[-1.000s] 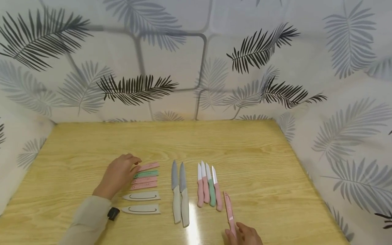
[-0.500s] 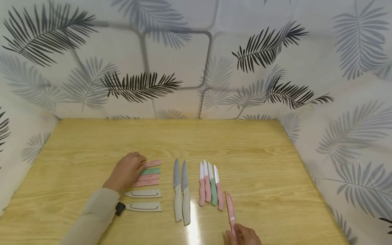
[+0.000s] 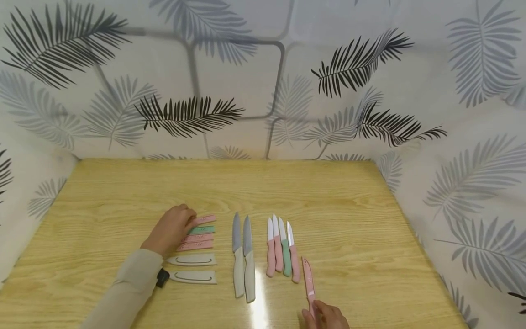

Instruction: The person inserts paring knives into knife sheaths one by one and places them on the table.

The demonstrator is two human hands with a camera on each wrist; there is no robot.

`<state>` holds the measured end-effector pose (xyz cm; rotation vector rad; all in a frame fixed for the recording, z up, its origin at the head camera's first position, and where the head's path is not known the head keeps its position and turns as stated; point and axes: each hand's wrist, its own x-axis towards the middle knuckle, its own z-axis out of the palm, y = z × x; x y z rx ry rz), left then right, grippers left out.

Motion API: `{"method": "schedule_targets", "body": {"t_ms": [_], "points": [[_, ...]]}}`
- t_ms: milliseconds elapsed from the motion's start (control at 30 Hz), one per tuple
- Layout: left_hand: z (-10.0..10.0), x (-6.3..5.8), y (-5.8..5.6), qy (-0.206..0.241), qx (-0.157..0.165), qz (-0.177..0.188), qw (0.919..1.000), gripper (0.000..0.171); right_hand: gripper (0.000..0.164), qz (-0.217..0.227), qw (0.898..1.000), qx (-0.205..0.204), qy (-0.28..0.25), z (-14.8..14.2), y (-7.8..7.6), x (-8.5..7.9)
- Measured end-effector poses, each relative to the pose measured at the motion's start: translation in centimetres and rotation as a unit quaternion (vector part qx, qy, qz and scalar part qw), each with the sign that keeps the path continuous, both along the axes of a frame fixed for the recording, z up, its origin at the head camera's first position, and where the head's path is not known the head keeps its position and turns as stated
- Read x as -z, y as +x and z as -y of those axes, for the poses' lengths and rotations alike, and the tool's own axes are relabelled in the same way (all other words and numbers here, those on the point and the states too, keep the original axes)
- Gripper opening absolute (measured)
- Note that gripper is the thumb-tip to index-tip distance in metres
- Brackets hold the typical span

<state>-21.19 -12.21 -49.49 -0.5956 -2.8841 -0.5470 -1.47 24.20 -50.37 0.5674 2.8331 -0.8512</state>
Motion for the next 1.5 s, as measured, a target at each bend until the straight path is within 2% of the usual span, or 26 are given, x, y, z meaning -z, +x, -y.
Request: {"method": "schedule_targets", "body": {"t_ms": [300, 600, 733, 900, 1033, 1167, 1300, 1367, 1500], "points": [[0.1, 0.3, 0.4, -0.007, 0.029, -0.037, 0.9989, 0.011, 0.07, -0.01, 1.0, -0.026, 0.009, -0.4, 0.3, 0.7], [-0.2, 0.1, 0.6, -0.086, 0.034, -0.023, 0.9955, 0.015, 0.068, -0.001, 1.0, -0.024, 0.008, -0.1, 0.5, 0.1], [-0.3, 0.2, 0.9, -0.085, 0.031, -0.004, 0.9959, 0.012, 0.071, 0.014, 1.0, -0.015, 0.01, 0.0, 0.6, -0.1], [-0.3, 0.5, 1.0, -0.091, 0.027, 0.02, 0.9953, 0.011, 0.07, 0.026, 0.999, -0.024, 0.018, -0.1, 0.6, -0.4], [-0.3, 0.7, 1.1, -0.082, 0.022, 0.032, 0.9959, 0.008, 0.066, 0.008, 0.999, -0.025, 0.023, 0.0, 0.8, -0.7], [-0.3, 0.8, 1.3, -0.086, 0.025, 0.026, 0.9956, 0.013, 0.062, -0.033, 0.999, -0.026, 0.023, 0.1, 1.1, -0.9], [-0.2, 0.4, 1.3, -0.103, 0.029, 0.006, 0.9942, 0.024, 0.053, -0.088, 0.994, -0.054, 0.028, 0.0, 1.1, -0.7], [-0.1, 0.1, 1.1, -0.096, 0.027, 0.002, 0.995, 0.024, 0.047, -0.108, 0.991, -0.075, 0.025, -0.1, 0.8, -0.8], [0.1, -0.4, 0.8, -0.079, 0.03, 0.001, 0.9964, 0.018, 0.041, -0.112, 0.99, -0.091, 0.009, -0.1, 0.4, -1.3]]}}
